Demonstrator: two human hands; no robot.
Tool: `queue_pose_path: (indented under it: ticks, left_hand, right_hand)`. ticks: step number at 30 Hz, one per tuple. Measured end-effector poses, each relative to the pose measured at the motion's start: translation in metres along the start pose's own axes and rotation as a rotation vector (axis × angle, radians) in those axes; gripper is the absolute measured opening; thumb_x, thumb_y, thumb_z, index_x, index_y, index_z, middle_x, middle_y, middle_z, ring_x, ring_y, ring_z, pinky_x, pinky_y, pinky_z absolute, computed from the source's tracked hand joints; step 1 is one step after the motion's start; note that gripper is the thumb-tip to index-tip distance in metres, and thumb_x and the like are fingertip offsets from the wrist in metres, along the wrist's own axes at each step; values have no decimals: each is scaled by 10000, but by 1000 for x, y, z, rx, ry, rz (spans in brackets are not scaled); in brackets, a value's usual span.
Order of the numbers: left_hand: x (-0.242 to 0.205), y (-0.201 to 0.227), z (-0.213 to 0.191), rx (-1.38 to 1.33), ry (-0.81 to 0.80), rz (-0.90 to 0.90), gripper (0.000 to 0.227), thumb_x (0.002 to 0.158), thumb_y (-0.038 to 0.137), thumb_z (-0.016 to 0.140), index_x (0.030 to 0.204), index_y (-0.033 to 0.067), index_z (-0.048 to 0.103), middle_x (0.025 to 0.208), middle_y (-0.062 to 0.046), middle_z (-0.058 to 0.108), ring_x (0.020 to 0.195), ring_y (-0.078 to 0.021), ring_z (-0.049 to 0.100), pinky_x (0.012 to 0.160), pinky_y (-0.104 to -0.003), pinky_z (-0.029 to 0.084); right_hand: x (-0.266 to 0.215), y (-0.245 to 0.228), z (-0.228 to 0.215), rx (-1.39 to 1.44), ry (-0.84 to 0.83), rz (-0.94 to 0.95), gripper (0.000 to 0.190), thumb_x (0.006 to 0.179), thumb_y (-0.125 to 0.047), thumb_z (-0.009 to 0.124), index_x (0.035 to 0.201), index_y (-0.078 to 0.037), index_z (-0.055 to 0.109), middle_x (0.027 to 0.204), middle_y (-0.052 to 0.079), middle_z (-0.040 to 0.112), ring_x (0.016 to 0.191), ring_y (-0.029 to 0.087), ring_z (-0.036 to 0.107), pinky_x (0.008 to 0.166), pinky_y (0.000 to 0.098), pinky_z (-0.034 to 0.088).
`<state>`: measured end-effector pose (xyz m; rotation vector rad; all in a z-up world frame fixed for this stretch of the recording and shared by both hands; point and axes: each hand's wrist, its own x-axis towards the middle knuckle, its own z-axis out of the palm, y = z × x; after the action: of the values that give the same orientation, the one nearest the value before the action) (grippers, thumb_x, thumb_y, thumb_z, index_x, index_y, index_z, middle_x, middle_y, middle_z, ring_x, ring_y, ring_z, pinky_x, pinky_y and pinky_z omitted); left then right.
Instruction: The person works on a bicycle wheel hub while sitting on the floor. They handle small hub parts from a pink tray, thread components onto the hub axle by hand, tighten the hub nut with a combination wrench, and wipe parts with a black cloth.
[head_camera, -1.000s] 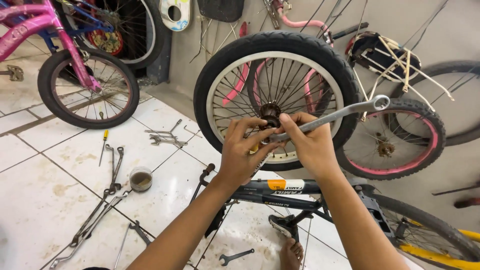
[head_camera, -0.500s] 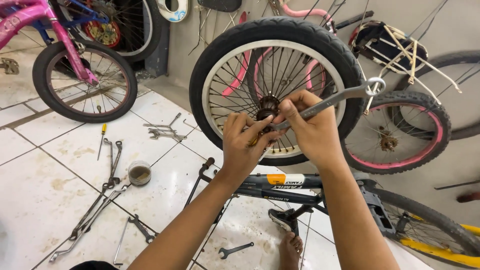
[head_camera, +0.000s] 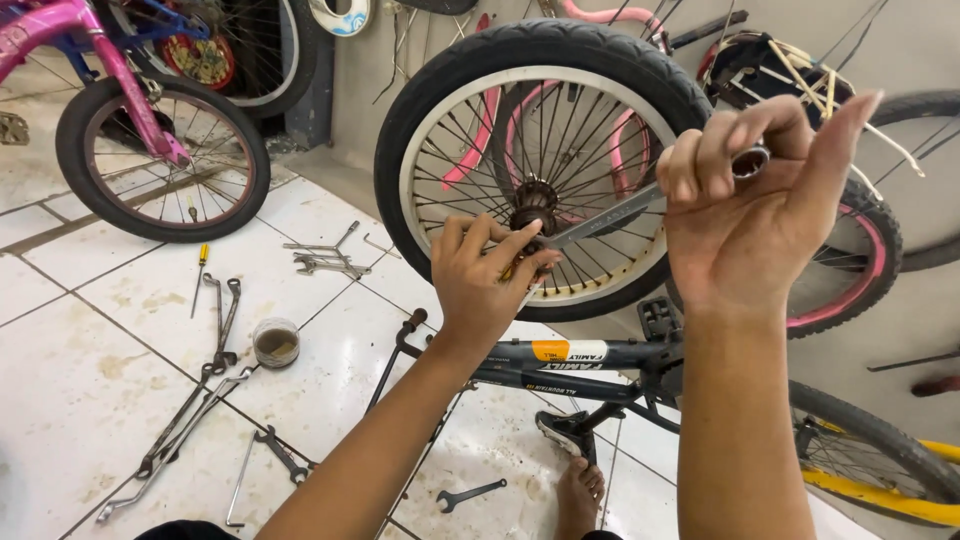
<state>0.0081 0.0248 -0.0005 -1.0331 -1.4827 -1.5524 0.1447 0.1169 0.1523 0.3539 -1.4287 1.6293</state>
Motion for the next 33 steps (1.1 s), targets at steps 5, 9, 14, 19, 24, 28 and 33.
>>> queue_pose_path:
  ticks: [5,9,14,19,24,28,33]
  left_hand:
    - [6,-7,-4,-292,-97,-56,300,808,212,849,1091,153,769,1145,-48,590,1138,-249,497,936,-376,455]
    - [5,-17,-9,-445,-218,-68,333,840,-19,740,1150,103,752,1280,-100,605,1179,-247,540,963,-352,508]
    - [9,-29,-6,-777,-376,-170,420,903,-224,483,1210,-16,679,1186,-102,595,1050,-191,722,906,-264,588]
    - [10,-28,-5,-714,-375,-123,407,881,-253,474,1183,-50,657,1099,-105,560,995,-188,721,884,-249,593]
    - [12,-26,-7,-591,-344,-90,331,842,-206,585,1129,-53,649,1001,-109,549,875,-224,645,756,-312,557]
    - [13,-26,-9,-565,-348,-93,302,811,-170,629,1085,-44,643,957,-114,539,831,-253,597,710,-356,497]
    - [16,-25,-10,-601,-342,-99,293,803,-170,625,1066,-41,634,960,-113,532,849,-251,580,726,-348,492]
  right_hand:
    - [7,3,-5,-230,-81,-76,580,1200,-395,543,743,-56,428,582,11,289,520,135,296,546,303,262]
    - [13,7,-7,-257,-75,-102,565,1204,-375,536,755,-50,426,583,10,278,531,153,307,546,309,264]
    - [11,9,-7,-245,-64,-93,555,1190,-429,498,788,-48,457,583,8,296,534,148,336,572,312,307]
    - [1,34,-10,-223,-23,18,596,1052,-626,436,785,-97,499,566,-7,341,483,131,367,543,298,344]
    - [-16,89,-14,-54,-201,182,546,1112,-466,514,720,-111,379,594,-17,298,539,136,310,537,318,284]
    - [-20,105,-16,100,-205,228,605,1149,-493,427,691,-121,295,601,-33,224,574,113,186,564,328,190]
    - [-23,113,-8,43,-73,85,607,1120,-523,413,686,-132,247,585,-37,158,514,108,119,505,321,146]
